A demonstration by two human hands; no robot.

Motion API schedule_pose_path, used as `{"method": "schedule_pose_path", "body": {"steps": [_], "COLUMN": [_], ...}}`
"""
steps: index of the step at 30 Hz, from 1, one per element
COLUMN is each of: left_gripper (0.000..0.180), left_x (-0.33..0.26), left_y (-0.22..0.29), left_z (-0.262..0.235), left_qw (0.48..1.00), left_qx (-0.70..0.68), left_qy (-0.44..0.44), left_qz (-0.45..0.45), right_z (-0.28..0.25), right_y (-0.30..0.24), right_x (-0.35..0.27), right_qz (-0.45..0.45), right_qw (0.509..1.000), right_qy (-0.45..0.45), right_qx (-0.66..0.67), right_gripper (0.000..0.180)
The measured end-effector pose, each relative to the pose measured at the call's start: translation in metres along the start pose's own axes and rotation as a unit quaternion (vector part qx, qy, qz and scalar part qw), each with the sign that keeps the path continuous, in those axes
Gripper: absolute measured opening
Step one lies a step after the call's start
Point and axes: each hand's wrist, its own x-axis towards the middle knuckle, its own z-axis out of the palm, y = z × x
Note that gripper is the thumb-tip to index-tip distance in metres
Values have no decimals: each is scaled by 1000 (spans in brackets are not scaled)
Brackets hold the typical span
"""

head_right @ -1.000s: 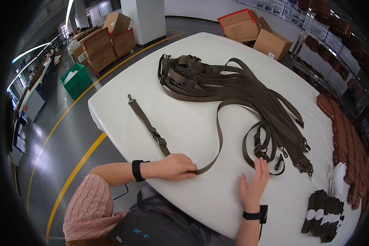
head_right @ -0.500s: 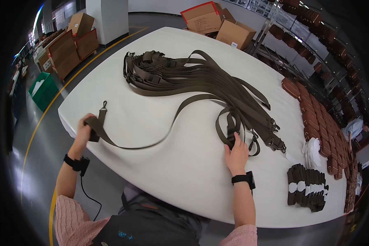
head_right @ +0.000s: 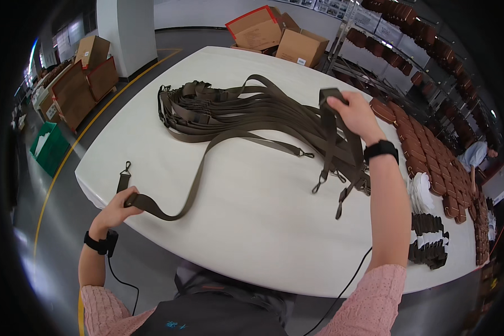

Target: Folding long nylon straps and securing them with a white paper band.

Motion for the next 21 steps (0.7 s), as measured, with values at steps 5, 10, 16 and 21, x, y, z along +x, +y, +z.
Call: {"method": "schedule_pose_path", "body": {"steps": [5,10,16,21], "left_gripper": [30,35,38,37], "left_x": [-4,-1,0,3], "left_y": [77,108,87,54], "left_z": [17,35,38,80], "left_qw": [994,975,963,816], "left_qx": [63,85,-109,-432], "left_qy": [-61,-2,-241,-383], "left_qz": [70,204,51,-15], "right_z": [94,169,132,130], "right_y": [-104,-207,-115,-69], "right_x": [-12,-144,-148,-184], "right_qz": [-224,-106,-116,-97], "right_qw": [968,814,962,991], "right_qy": [-70,-517,-108,-40], "right_qx": [-86,244,225,81], "right_gripper": [74,53,19,11]}}
